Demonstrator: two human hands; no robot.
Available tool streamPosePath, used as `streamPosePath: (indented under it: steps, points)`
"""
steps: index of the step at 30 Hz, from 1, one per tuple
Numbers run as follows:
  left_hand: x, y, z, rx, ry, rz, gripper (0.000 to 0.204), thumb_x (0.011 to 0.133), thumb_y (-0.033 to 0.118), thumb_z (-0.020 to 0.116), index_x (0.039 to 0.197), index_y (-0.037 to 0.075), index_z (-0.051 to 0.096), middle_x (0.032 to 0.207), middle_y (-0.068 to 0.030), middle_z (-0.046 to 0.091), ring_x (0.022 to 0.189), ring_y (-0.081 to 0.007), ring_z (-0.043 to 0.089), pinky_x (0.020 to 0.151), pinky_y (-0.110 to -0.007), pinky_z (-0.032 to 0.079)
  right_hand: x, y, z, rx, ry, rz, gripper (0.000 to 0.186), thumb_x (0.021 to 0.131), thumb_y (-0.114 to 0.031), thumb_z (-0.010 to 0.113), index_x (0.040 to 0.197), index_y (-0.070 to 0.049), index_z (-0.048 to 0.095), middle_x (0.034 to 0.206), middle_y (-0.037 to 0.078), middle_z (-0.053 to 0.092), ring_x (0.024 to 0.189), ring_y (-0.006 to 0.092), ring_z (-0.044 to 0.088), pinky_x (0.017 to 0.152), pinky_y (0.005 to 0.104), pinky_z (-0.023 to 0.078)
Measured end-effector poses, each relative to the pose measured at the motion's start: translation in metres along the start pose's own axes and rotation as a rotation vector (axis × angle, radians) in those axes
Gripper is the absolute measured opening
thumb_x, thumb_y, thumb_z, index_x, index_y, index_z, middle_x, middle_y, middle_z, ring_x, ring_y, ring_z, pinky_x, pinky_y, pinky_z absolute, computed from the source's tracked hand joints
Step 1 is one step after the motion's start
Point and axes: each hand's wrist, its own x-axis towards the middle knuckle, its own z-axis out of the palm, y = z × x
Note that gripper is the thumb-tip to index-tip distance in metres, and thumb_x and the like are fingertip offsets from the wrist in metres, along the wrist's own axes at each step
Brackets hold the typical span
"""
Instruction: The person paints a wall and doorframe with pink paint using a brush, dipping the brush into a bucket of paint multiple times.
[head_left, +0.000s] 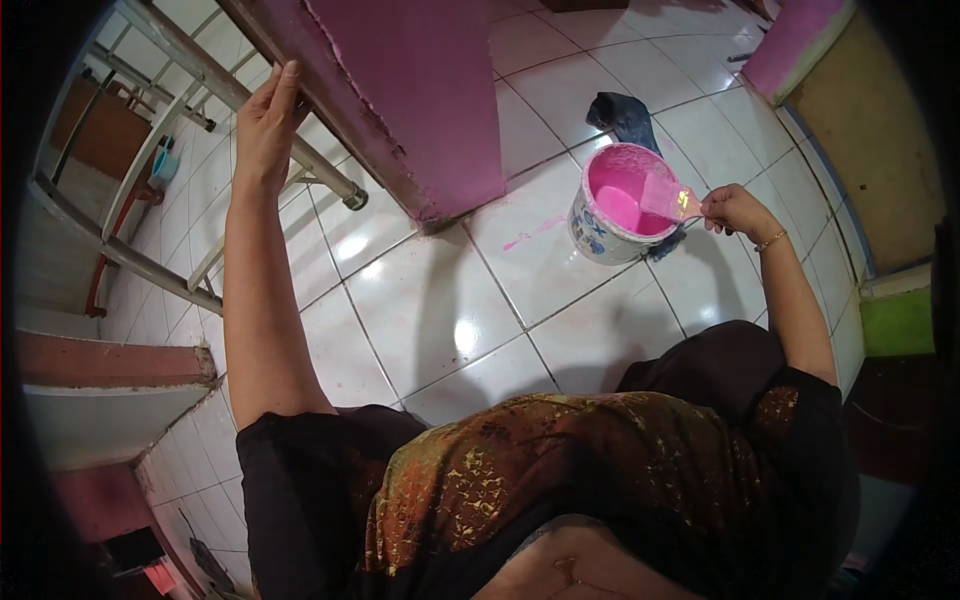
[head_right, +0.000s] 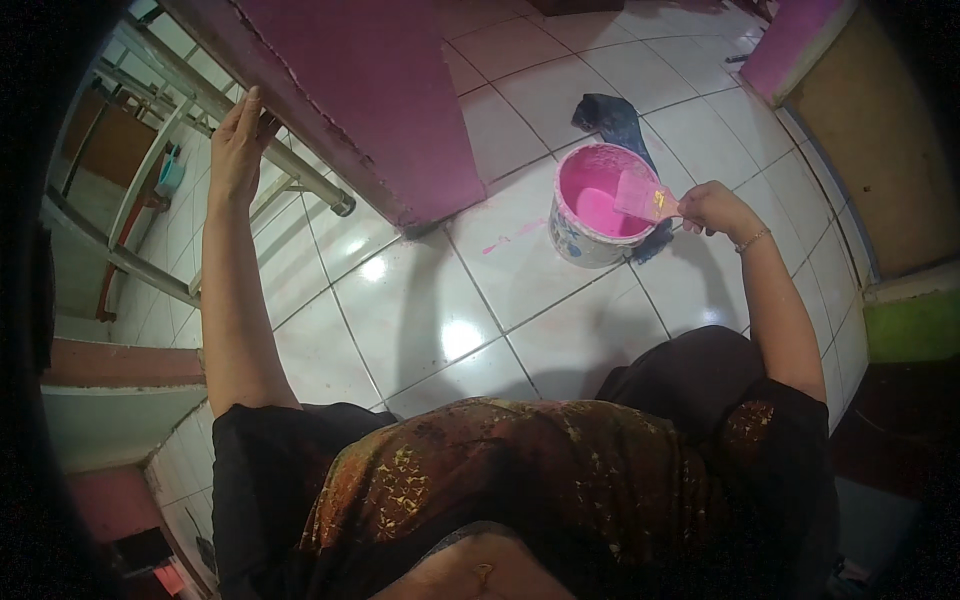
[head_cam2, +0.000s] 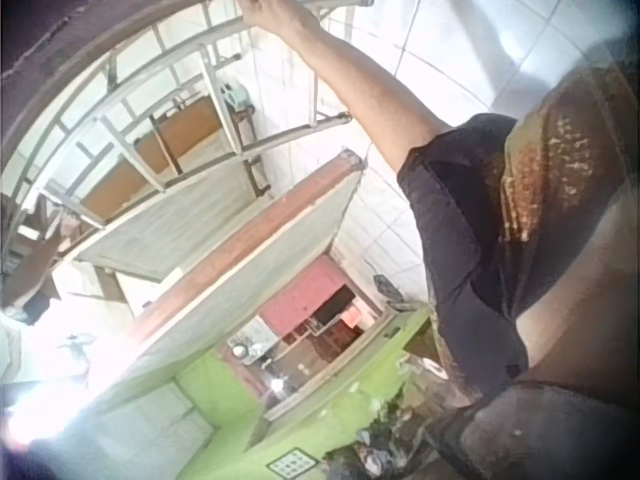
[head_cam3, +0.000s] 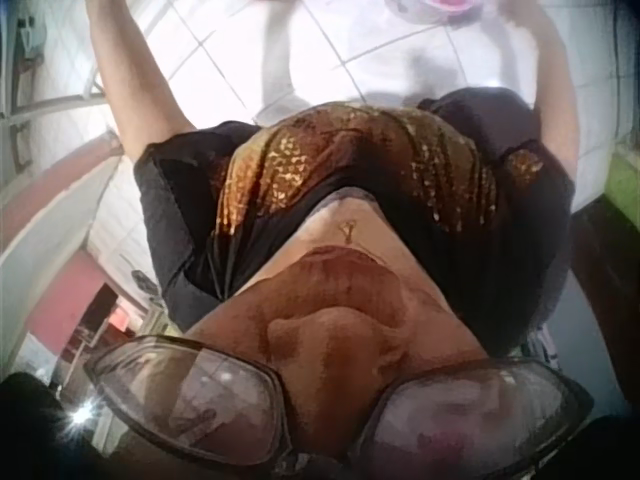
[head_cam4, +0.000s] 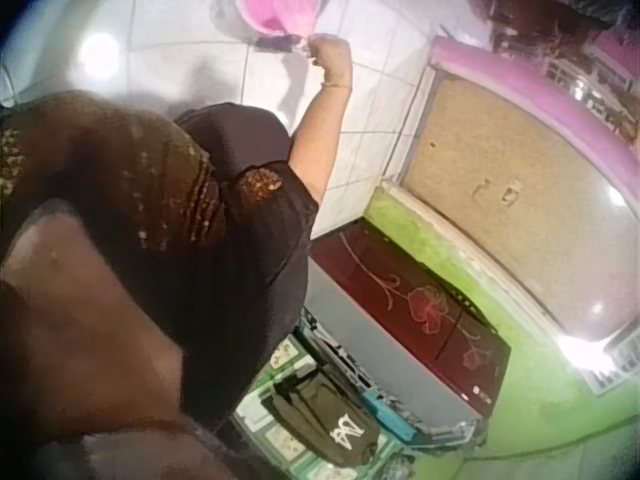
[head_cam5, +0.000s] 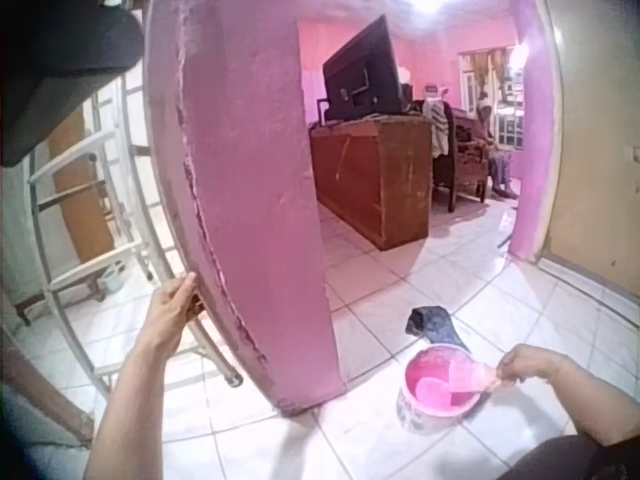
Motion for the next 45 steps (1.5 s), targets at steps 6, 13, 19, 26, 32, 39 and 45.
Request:
streamPosePath:
  steps: [6, 13, 19, 26, 32, 39, 45]
  points:
    - [-0.004, 0.000, 0.004, 0.027, -0.033, 0.049, 0.044, 0.095, 0.030, 0.055, 0.122, -0.005, 0.054, 0.115, -0.0110, 0.060, 0.107, -0.0189, 0.057, 0.099, -0.033, 0.045, -0.017, -0.018, -0.006, 0.397, -0.159, -0.074, 0.014, 0.079, -0.016, 0.063, 0.075, -0.003, 0.060, 0.060, 0.004, 0.058, 0.050, 0.0093, 0.051, 0.044, 0.0215, 0.037]
    - [-0.004, 0.000, 0.006, 0.038, -0.032, 0.067, 0.043, 0.095, 0.028, 0.054, 0.125, -0.002, 0.053, 0.117, -0.0095, 0.059, 0.109, -0.0182, 0.057, 0.099, -0.033, 0.046, -0.011, 0.011, -0.002, 0.204, -0.033, -0.070, 0.012, 0.080, -0.015, 0.065, 0.077, -0.004, 0.060, 0.061, 0.003, 0.058, 0.049, 0.0085, 0.049, 0.042, 0.0225, 0.034]
    - [-0.004, -0.003, 0.002, 0.079, -0.024, 0.059, 0.043, 0.095, 0.028, 0.054, 0.126, -0.002, 0.052, 0.119, -0.0097, 0.058, 0.110, -0.0174, 0.056, 0.099, -0.033, 0.045, 0.004, 0.024, 0.000, 0.128, 0.019, 0.104, 0.012, 0.082, -0.016, 0.066, 0.079, -0.006, 0.062, 0.059, 0.001, 0.057, 0.043, 0.0073, 0.047, 0.039, 0.0215, 0.032]
    - [-0.003, -0.003, -0.004, 0.165, -0.109, 0.105, 0.046, 0.091, 0.023, 0.061, 0.128, -0.002, 0.050, 0.125, -0.0087, 0.055, 0.114, -0.0164, 0.053, 0.101, -0.032, 0.042, -0.015, -0.014, 0.000, 0.353, -0.062, -0.016, 0.018, 0.084, -0.017, 0.062, 0.089, 0.001, 0.062, 0.058, 0.001, 0.052, 0.045, 0.0070, 0.044, 0.042, 0.0208, 0.033]
    - [-0.002, -0.012, -0.007, 0.272, -0.160, 0.166, 0.046, 0.090, 0.022, 0.063, 0.129, 0.001, 0.051, 0.129, -0.0090, 0.054, 0.121, -0.0158, 0.048, 0.104, -0.031, 0.036, -0.035, -0.110, 0.037, 0.289, -0.292, -0.171, 0.017, 0.088, -0.017, 0.059, 0.090, -0.001, 0.062, 0.058, -0.001, 0.051, 0.046, 0.0061, 0.044, 0.042, 0.0197, 0.035]
    - [-0.007, 0.012, 0.005, 0.270, -0.168, 0.157, 0.040, 0.091, 0.010, 0.059, 0.128, -0.001, 0.050, 0.115, -0.0095, 0.062, 0.103, -0.0154, 0.058, 0.092, -0.028, 0.045, 0.011, -0.139, 0.193, -0.316, -0.116, -0.312, 0.031, 0.089, -0.023, 0.055, 0.106, 0.001, 0.061, 0.084, 0.014, 0.061, 0.069, 0.0214, 0.059, 0.060, 0.0313, 0.045]
    - [-0.006, 0.003, 0.001, 0.308, -0.160, 0.210, 0.039, 0.091, 0.006, 0.059, 0.127, -0.005, 0.049, 0.114, -0.0086, 0.062, 0.103, -0.0128, 0.057, 0.091, -0.026, 0.045, 0.061, -0.141, 0.267, -0.494, -0.018, -0.269, 0.038, 0.087, -0.021, 0.053, 0.110, 0.009, 0.052, 0.105, 0.027, 0.061, 0.097, 0.0387, 0.061, 0.085, 0.0429, 0.048]
